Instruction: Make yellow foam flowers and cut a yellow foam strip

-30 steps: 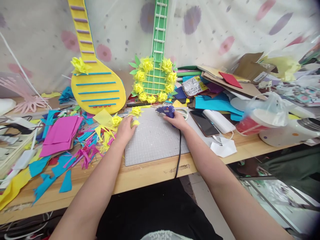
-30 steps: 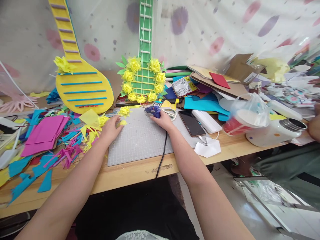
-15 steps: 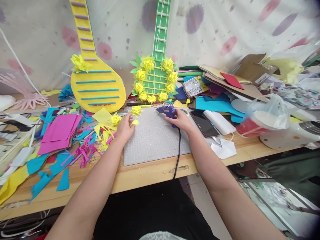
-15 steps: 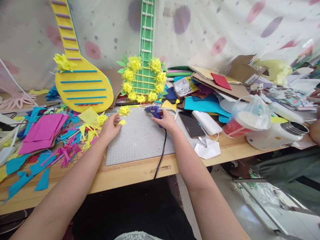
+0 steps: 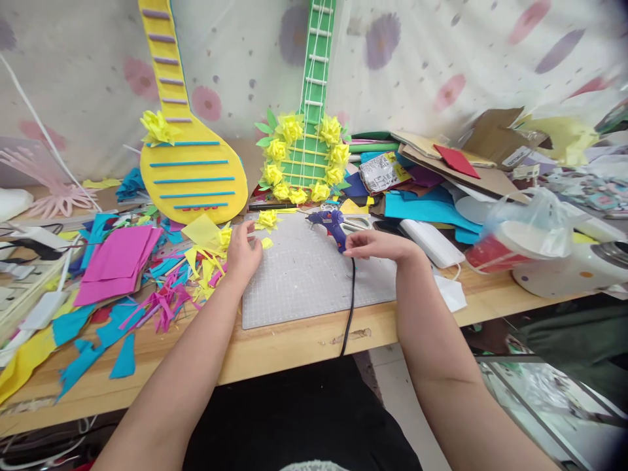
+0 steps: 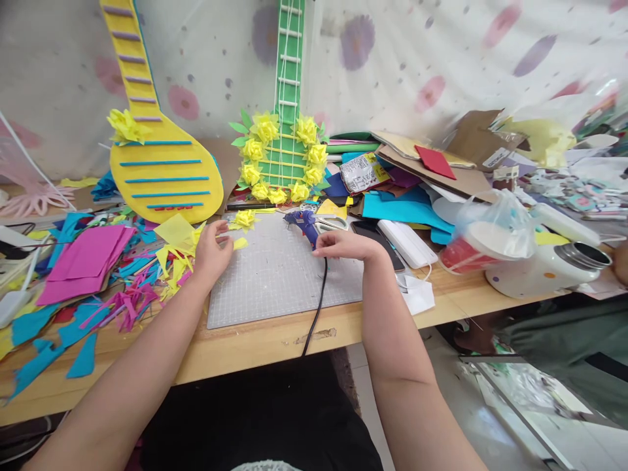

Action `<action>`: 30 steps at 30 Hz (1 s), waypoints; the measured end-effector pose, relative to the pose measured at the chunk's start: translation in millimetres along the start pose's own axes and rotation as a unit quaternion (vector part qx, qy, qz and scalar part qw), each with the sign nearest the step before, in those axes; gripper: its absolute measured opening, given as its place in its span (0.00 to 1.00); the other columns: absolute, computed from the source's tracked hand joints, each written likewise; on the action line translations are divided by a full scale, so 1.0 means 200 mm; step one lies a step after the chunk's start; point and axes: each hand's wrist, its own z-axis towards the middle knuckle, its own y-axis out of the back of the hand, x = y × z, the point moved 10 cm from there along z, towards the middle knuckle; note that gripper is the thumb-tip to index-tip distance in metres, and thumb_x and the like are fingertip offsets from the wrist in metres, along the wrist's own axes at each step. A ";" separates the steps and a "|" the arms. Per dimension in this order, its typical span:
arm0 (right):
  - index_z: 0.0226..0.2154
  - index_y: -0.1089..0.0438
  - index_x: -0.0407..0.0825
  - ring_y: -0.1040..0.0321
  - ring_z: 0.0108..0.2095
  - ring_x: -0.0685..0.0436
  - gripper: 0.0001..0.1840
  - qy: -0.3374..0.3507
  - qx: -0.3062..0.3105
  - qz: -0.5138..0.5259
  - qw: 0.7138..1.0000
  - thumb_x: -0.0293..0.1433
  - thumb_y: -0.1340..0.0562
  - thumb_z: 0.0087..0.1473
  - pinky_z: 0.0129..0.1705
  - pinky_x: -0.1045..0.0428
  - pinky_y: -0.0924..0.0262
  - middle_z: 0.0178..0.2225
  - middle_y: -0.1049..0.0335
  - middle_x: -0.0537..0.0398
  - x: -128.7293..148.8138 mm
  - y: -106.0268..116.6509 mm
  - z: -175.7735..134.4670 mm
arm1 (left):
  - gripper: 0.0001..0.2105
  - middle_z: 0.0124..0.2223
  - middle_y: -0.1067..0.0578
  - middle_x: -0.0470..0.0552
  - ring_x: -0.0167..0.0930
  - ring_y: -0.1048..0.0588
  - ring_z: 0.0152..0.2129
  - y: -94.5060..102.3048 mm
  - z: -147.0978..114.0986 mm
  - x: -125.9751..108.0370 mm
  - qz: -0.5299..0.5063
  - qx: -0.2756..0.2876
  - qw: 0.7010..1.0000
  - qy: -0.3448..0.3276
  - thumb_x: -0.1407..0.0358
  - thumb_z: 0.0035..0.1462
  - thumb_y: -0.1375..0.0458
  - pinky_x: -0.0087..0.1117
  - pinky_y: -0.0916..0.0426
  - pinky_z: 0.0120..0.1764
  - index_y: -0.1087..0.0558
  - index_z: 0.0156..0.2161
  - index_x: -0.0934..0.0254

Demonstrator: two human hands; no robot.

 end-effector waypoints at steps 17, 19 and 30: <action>0.33 0.32 0.47 0.35 0.33 0.49 0.08 0.111 -0.283 0.004 0.953 0.31 0.45 0.52 0.37 0.52 0.42 0.32 0.30 0.54 0.27 -0.19 0.43 | 0.07 0.38 0.30 0.53 0.33 0.31 0.40 0.37 0.06 -0.09 0.085 -0.139 0.985 -0.053 0.63 0.56 0.47 0.35 0.35 0.44 0.37 0.29 0.62; 0.33 0.32 0.48 0.37 0.30 0.49 0.08 0.098 -0.292 0.002 0.951 0.32 0.46 0.52 0.35 0.53 0.43 0.29 0.31 0.56 0.22 -0.21 0.41 | 0.08 0.37 0.31 0.52 0.33 0.32 0.41 0.48 0.08 -0.05 0.084 -0.177 0.980 -0.027 0.63 0.55 0.45 0.35 0.35 0.43 0.38 0.29 0.62; 0.34 0.33 0.49 0.38 0.28 0.49 0.08 0.068 -0.287 0.001 0.956 0.30 0.45 0.51 0.33 0.53 0.45 0.27 0.34 0.57 0.19 -0.21 0.43 | 0.18 0.28 0.36 0.44 0.32 0.31 0.30 0.71 0.24 0.48 0.169 -0.094 0.961 0.197 0.70 0.39 0.35 0.42 0.33 0.39 0.41 0.31 0.64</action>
